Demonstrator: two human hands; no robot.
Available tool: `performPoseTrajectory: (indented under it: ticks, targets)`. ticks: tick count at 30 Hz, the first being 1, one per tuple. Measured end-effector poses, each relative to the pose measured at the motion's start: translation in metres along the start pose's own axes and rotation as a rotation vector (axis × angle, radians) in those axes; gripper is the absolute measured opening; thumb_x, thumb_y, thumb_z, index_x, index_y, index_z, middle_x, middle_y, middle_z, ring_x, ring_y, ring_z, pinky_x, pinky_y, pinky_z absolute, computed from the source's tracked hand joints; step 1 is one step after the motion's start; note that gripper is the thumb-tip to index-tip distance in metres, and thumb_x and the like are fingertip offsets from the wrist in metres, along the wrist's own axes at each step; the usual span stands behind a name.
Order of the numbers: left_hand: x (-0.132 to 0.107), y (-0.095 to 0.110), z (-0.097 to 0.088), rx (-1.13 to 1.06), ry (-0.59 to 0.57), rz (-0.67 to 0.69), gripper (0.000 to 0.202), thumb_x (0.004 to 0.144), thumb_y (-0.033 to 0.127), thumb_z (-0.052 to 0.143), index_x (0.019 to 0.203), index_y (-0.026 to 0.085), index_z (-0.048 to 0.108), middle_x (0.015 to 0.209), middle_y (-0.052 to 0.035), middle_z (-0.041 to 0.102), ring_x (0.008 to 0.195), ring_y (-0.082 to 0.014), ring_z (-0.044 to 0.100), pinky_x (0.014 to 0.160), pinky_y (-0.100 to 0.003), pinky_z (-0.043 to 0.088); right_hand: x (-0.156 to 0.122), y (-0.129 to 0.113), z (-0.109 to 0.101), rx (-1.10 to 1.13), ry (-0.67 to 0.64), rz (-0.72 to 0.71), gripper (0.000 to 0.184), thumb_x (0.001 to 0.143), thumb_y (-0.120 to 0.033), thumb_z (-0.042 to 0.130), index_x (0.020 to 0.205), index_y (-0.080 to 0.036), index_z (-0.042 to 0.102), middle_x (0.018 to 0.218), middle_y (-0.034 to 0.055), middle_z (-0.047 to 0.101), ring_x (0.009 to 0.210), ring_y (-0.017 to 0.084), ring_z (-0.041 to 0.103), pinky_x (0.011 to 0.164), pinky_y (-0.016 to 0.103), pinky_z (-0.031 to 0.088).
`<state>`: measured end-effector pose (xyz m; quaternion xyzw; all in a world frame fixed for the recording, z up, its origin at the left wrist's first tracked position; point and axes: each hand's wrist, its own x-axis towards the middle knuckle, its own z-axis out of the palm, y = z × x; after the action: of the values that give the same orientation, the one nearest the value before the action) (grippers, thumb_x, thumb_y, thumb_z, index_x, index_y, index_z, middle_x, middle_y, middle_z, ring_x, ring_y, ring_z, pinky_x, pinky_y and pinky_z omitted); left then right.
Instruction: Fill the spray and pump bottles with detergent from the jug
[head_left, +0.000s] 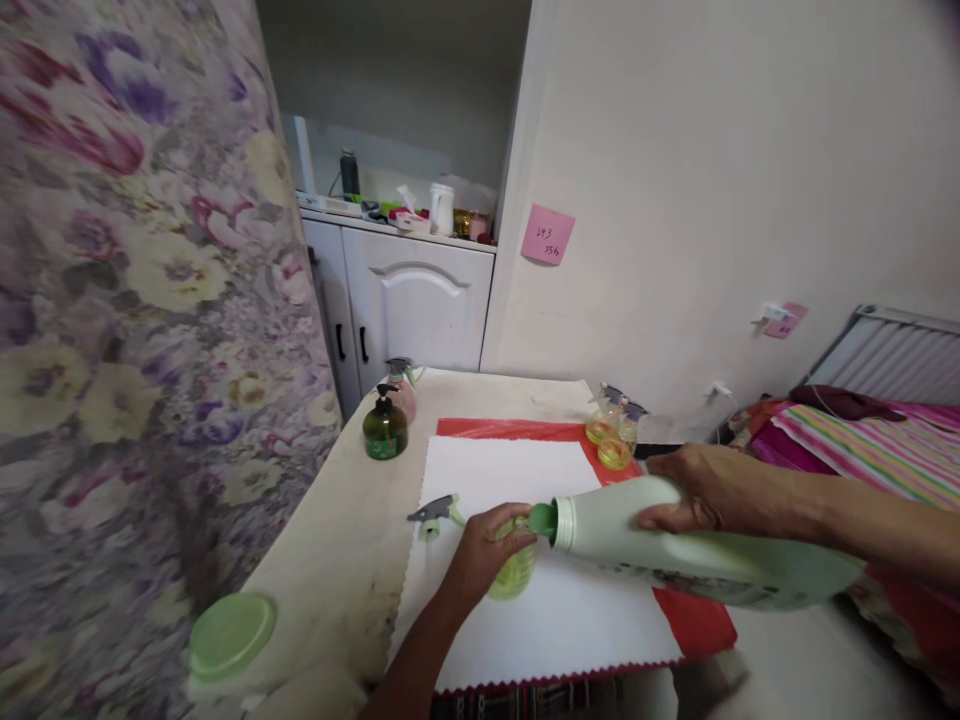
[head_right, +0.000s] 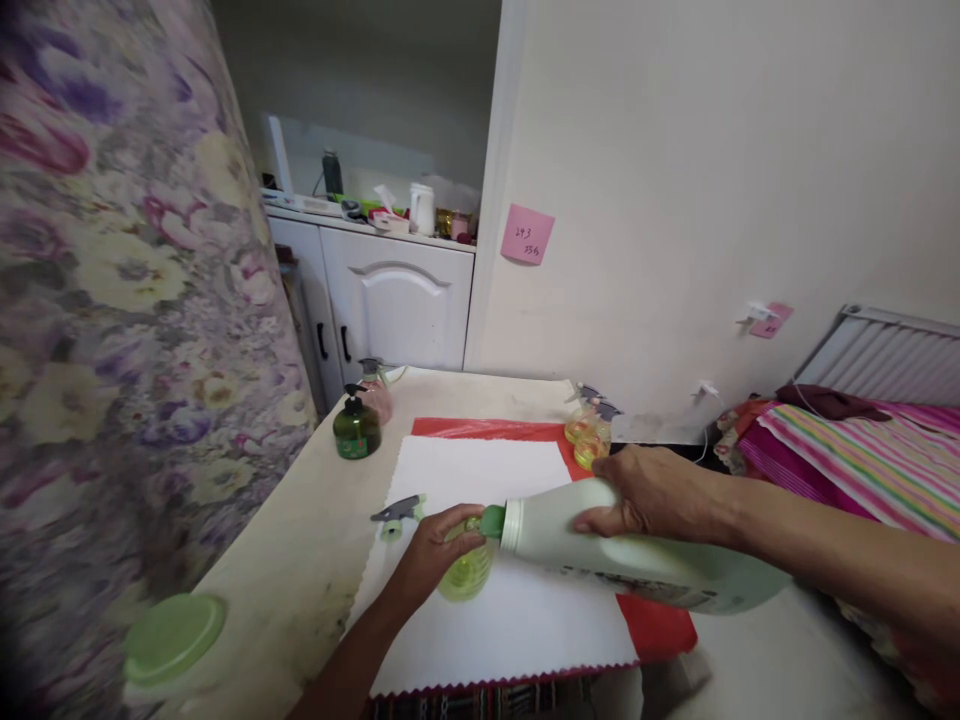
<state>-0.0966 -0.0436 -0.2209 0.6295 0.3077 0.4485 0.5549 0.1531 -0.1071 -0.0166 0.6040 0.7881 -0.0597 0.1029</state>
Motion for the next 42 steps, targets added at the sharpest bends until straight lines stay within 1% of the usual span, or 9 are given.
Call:
performPoseTrajectory:
  ticks: [4, 9, 14, 18, 30, 33, 38, 42]
  targets:
    - [0.0001, 0.0001, -0.0008, 0.003, -0.008, 0.000, 0.023, 0.074, 0.026, 0.071, 0.096, 0.019, 0.074, 0.098, -0.0051, 0.075, 0.097, -0.0245, 0.065, 0.088, -0.032, 0.047, 0.0009, 0.0007, 0.0006, 0.013, 0.001, -0.020, 0.056, 0.082, -0.069, 0.049, 0.087, -0.016, 0.064, 0.075, 0.0126, 0.071, 0.064, 0.024, 0.068, 0.054, 0.029, 0.044]
    - [-0.0005, -0.0003, -0.0017, 0.000, -0.006, -0.004, 0.023, 0.074, 0.026, 0.071, 0.095, 0.019, 0.073, 0.099, -0.0054, 0.075, 0.098, -0.0245, 0.065, 0.089, -0.032, 0.046, 0.0008, 0.0006, -0.0003, 0.000, 0.015, -0.017, 0.055, 0.081, -0.069, 0.050, 0.083, -0.015, 0.063, 0.072, 0.0116, 0.071, 0.060, 0.023, 0.065, 0.051, 0.028, 0.040]
    - [-0.0012, 0.0021, -0.0019, 0.002, -0.017, -0.001, 0.022, 0.075, 0.027, 0.070, 0.096, 0.019, 0.073, 0.099, -0.0054, 0.074, 0.097, -0.0245, 0.065, 0.089, -0.032, 0.046, -0.0018, -0.0023, -0.0043, 0.032, -0.008, -0.026, 0.055, 0.082, -0.068, 0.049, 0.083, -0.015, 0.062, 0.074, 0.0124, 0.071, 0.062, 0.023, 0.066, 0.053, 0.028, 0.042]
    - [-0.0011, 0.0014, -0.0016, 0.001, -0.017, 0.004, 0.022, 0.075, 0.026, 0.070, 0.096, 0.019, 0.073, 0.098, -0.0050, 0.074, 0.097, -0.0243, 0.065, 0.089, -0.033, 0.046, -0.0007, -0.0026, -0.0039, 0.042, -0.003, -0.023, 0.055, 0.082, -0.069, 0.049, 0.086, -0.016, 0.063, 0.074, 0.0113, 0.071, 0.063, 0.023, 0.067, 0.054, 0.029, 0.044]
    - [0.0001, 0.0013, -0.0004, 0.009, -0.002, 0.008, 0.022, 0.074, 0.025, 0.070, 0.095, 0.018, 0.073, 0.097, -0.0054, 0.075, 0.096, -0.0241, 0.065, 0.088, -0.032, 0.047, -0.0009, 0.0001, -0.0016, 0.048, 0.025, -0.031, 0.052, 0.080, -0.069, 0.052, 0.080, -0.017, 0.063, 0.070, 0.0099, 0.070, 0.059, 0.023, 0.066, 0.051, 0.028, 0.041]
    - [0.0001, 0.0019, -0.0001, 0.010, -0.004, 0.008, 0.022, 0.074, 0.025, 0.070, 0.095, 0.018, 0.073, 0.097, -0.0057, 0.075, 0.095, -0.0244, 0.066, 0.088, -0.033, 0.047, 0.0000, 0.0017, 0.0002, 0.038, 0.038, -0.032, 0.053, 0.080, -0.069, 0.052, 0.082, -0.017, 0.063, 0.070, 0.0103, 0.070, 0.059, 0.023, 0.066, 0.050, 0.028, 0.041]
    - [-0.0001, 0.0020, 0.0002, 0.010, 0.008, 0.002, 0.023, 0.073, 0.025, 0.071, 0.095, 0.018, 0.073, 0.098, -0.0064, 0.075, 0.096, -0.0251, 0.066, 0.088, -0.034, 0.048, 0.0003, 0.0038, 0.0012, 0.052, 0.019, -0.033, 0.056, 0.081, -0.070, 0.050, 0.088, -0.016, 0.064, 0.074, 0.0111, 0.072, 0.063, 0.023, 0.067, 0.053, 0.028, 0.042]
    - [-0.0001, 0.0012, -0.0004, 0.013, 0.014, 0.001, 0.023, 0.073, 0.025, 0.071, 0.094, 0.018, 0.073, 0.099, -0.0065, 0.075, 0.097, -0.0254, 0.066, 0.089, -0.034, 0.048, 0.0002, 0.0048, 0.0022, 0.038, 0.030, -0.037, 0.058, 0.081, -0.072, 0.048, 0.086, -0.016, 0.064, 0.073, 0.0108, 0.071, 0.061, 0.023, 0.066, 0.052, 0.028, 0.040]
